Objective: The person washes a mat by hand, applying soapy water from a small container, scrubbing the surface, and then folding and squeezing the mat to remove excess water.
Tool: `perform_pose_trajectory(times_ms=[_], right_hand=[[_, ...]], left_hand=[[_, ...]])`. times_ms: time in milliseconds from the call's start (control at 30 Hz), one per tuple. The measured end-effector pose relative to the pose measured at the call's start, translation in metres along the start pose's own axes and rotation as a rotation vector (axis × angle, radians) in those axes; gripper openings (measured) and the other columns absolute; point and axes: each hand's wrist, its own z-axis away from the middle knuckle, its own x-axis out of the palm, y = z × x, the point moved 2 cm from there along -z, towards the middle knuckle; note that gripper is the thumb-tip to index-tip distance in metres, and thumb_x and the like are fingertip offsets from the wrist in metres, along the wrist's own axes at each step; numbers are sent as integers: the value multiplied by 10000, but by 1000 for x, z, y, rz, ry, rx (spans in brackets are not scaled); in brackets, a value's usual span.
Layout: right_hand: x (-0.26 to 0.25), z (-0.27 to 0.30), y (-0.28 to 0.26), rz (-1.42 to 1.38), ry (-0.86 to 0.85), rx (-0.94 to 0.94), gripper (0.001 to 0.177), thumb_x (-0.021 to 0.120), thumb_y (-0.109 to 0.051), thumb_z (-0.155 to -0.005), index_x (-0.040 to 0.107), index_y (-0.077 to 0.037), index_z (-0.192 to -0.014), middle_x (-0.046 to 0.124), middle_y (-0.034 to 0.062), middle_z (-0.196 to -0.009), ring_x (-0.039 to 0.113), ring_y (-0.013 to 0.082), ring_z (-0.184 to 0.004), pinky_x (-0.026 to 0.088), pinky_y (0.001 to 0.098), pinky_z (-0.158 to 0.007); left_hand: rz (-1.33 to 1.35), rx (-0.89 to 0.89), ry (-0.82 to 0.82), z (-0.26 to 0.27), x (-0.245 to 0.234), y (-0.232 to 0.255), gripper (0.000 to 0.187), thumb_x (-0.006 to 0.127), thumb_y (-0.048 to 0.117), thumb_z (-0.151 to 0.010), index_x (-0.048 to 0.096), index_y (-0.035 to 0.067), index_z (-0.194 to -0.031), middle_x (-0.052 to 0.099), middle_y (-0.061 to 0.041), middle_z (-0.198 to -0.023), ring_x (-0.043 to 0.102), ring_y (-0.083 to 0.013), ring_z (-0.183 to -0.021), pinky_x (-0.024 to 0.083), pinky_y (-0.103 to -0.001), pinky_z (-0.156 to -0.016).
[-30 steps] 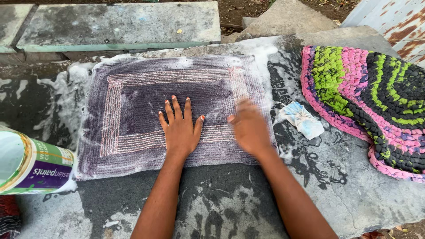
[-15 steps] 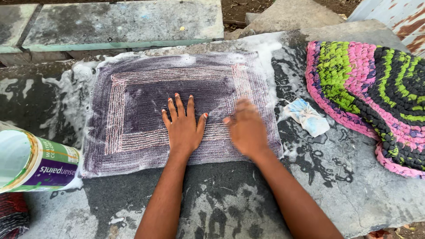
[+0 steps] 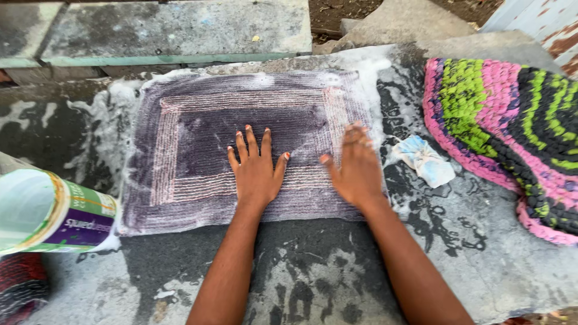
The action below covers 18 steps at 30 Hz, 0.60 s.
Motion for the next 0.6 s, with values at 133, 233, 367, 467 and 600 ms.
perform_pose_trajectory(times_ms=[133, 233, 367, 467, 600], right_hand=[[-8, 43, -64, -193, 108, -338, 1046, 531, -641, -934, 192, 164, -1511, 183, 363, -1586, 203, 490, -1506, 170, 507, -1215], [-7, 56, -89, -168, 133, -519, 928, 516, -544, -1023, 203, 152, -1551, 208, 356, -1607, 232, 496, -1518, 172, 525, -1210], [-9, 20, -56, -94, -151, -135, 947, 417, -605, -1005, 125, 80, -1590, 120, 339, -1645, 128, 467, -1518, 134, 507, -1237], [-10, 1, -1, -115, 76, -38, 875, 342, -581, -1050, 150, 85, -1584, 146, 306, -1660, 114, 432, -1565, 128, 504, -1254], [9, -5, 13, -89, 173, -44, 869, 346, -554, -1037, 155, 90, -1589, 119, 329, -1652, 97, 448, -1540, 111, 495, -1235]], left_hand=[[2, 3, 9, 0, -2, 0, 741, 462, 542, -996, 351, 99, -1580, 191, -281, -1651, 127, -465, -1531, 86, -646, -1192], [3, 4, 17, 2, 1, 0, 733, 471, 527, -992, 356, 112, -1585, 196, -268, -1663, 132, -456, -1536, 87, -640, -1197], [15, 2, 0, 1, -1, -2, 728, 454, 554, -1015, 351, 113, -1584, 190, -270, -1659, 119, -451, -1541, 76, -642, -1197], [18, 9, 1, 2, -1, 0, 731, 447, 560, -1016, 350, 111, -1584, 191, -271, -1656, 115, -453, -1540, 71, -641, -1197], [-1, -2, 0, 0, -1, 2, 736, 448, 563, -1003, 354, 115, -1580, 192, -273, -1654, 118, -455, -1533, 66, -648, -1192]])
